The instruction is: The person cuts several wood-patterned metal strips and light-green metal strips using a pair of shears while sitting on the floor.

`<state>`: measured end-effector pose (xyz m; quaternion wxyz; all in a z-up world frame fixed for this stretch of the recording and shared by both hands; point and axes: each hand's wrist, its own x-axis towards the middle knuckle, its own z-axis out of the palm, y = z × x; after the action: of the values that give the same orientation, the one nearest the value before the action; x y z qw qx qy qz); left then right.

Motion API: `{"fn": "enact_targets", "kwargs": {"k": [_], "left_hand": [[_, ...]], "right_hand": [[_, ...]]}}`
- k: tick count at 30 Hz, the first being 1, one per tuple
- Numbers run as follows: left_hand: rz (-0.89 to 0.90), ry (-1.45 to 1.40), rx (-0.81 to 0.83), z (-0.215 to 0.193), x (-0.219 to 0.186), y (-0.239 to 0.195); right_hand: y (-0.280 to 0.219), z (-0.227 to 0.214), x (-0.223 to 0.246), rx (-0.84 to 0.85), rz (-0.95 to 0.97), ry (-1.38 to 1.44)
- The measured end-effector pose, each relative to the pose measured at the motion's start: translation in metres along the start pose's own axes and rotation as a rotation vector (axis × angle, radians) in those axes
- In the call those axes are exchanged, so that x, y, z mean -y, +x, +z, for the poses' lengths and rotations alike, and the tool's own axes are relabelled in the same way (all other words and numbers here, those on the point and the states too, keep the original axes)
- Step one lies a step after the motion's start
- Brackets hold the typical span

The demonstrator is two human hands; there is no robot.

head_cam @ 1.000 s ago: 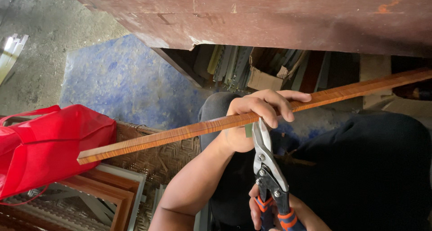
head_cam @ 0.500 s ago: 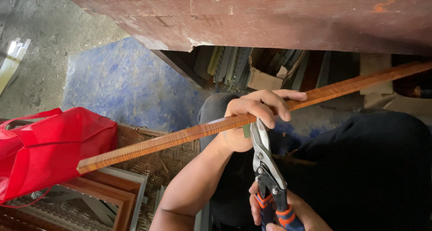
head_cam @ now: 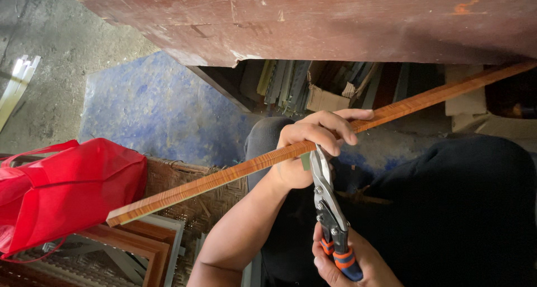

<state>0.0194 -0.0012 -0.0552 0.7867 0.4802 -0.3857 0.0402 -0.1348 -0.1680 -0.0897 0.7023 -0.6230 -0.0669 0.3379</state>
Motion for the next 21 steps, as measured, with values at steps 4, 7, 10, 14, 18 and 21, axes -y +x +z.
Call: {"fn": "enact_targets", "kwargs": {"k": [4,7,10,14,18,21], "left_hand": [[0.013,0.111,-0.020,-0.001,-0.007,0.002],[0.032,0.150,-0.106,-0.004,-0.011,0.011],[0.000,0.117,-0.108,-0.010,-0.023,0.027],[-0.253,0.490,-0.062,-0.006,-0.045,0.057],[-0.237,1.029,0.116,0.012,-0.055,0.086],[-0.264,1.168,0.249,0.023,-0.061,0.092]], "right_hand": [[0.000,-0.009,-0.014,0.189,-0.038,0.302],[0.013,-0.014,-0.041,0.426,0.007,0.623],[0.013,-0.031,-0.048,0.507,0.067,0.838],[-0.021,-0.051,0.006,0.126,-0.306,-0.007],[-0.040,-0.067,0.069,-0.242,-0.346,-0.372],[-0.037,-0.078,0.085,-0.520,-0.352,-0.509]]}}
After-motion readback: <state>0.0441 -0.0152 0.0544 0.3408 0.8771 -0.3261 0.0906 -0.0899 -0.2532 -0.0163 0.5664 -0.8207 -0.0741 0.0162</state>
